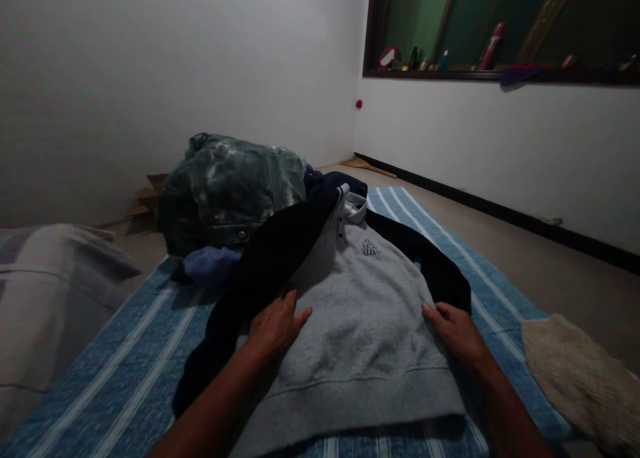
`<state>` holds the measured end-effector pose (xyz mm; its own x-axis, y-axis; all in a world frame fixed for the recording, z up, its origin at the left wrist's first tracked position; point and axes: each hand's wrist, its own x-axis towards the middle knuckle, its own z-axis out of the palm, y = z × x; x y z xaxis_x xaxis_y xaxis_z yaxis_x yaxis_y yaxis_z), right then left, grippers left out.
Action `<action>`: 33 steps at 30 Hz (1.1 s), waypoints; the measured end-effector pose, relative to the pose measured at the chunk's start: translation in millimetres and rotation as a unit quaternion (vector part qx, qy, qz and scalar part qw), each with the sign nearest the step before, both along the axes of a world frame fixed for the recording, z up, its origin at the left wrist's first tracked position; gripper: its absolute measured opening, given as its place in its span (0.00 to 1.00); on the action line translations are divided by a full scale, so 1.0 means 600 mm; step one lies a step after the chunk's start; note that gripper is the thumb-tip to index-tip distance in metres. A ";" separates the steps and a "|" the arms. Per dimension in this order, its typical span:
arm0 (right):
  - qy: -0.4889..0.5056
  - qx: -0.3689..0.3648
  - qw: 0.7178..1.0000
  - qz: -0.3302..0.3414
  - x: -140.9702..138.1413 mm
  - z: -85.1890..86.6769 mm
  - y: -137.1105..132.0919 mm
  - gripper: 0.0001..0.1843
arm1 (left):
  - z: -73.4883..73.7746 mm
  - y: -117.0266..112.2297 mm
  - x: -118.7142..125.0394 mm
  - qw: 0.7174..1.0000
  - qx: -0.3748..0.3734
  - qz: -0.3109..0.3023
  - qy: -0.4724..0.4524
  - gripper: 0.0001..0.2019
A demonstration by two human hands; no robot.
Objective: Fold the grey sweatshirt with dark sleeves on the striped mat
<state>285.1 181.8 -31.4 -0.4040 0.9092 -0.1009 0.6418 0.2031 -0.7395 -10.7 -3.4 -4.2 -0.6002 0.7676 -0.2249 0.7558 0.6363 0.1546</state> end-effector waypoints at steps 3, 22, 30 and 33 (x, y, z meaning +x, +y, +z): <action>0.001 -0.023 1.000 0.001 0.004 0.004 0.005 0.27 | -0.005 -0.001 -0.008 1.000 -0.012 0.020 -0.015 0.34; -0.311 0.115 0.941 0.069 0.000 0.015 0.061 0.16 | -0.004 0.076 -0.022 0.988 0.109 -0.104 -0.031 0.27; -0.325 0.193 0.925 -0.029 0.015 0.082 0.117 0.17 | -0.025 0.065 -0.069 0.988 0.104 -0.087 -0.076 0.26; -0.265 0.277 0.910 -0.156 0.012 0.110 0.133 0.19 | -0.019 0.062 -0.064 0.990 0.091 -0.075 -0.071 0.24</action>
